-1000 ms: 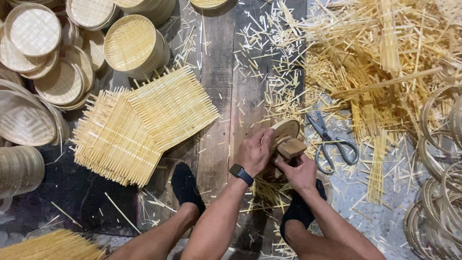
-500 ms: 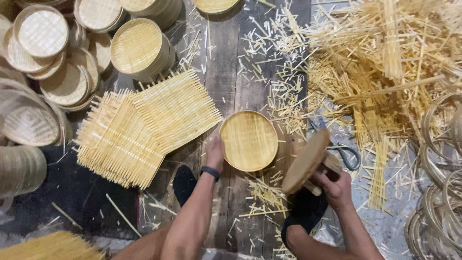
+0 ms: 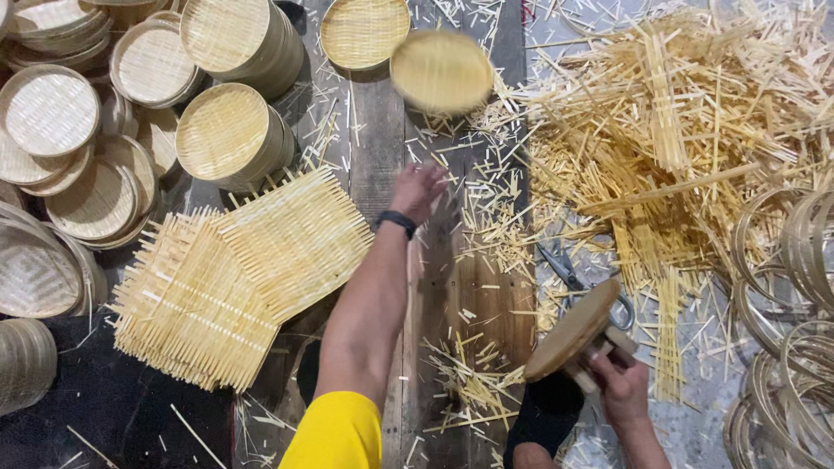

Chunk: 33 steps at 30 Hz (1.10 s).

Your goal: The person assembles bamboo steamer baskets by fitting circular bamboo rims onto woven square bases, using shears to trim away the excess woven material, and pressing the components together on a wooden forming block.

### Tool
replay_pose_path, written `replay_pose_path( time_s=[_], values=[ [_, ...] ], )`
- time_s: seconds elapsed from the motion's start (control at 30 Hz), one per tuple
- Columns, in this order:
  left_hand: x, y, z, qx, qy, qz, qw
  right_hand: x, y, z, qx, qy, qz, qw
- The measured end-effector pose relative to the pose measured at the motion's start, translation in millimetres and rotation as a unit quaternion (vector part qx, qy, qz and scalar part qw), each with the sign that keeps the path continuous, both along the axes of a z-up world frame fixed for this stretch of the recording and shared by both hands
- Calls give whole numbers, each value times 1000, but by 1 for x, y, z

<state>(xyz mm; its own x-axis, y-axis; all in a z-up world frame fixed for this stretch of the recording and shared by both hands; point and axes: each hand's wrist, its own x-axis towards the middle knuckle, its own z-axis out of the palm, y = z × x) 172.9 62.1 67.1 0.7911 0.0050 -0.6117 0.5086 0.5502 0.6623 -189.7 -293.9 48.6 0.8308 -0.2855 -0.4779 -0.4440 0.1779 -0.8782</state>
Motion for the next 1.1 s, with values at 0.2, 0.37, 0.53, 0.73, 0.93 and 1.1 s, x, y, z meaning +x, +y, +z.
replay_pose_path(
  time_s=[0.2,0.37,0.53,0.73,0.93,1.1],
  values=[
    [-130,-47,22,318,15,-355,879,14,33,5,-25,11,95,995],
    [-266,-57,-19,189,204,-318,907,30,64,5,183,-24,138,973],
    [-276,-15,-58,233,-32,9,972,49,93,3,274,16,24,961],
    [-225,92,-40,511,-93,-202,830,61,117,1,75,66,114,988],
    [-198,201,10,840,-101,-351,401,37,113,-7,88,139,158,974],
    [-200,183,64,822,-334,-203,414,40,96,-5,9,95,81,992]
  ],
)
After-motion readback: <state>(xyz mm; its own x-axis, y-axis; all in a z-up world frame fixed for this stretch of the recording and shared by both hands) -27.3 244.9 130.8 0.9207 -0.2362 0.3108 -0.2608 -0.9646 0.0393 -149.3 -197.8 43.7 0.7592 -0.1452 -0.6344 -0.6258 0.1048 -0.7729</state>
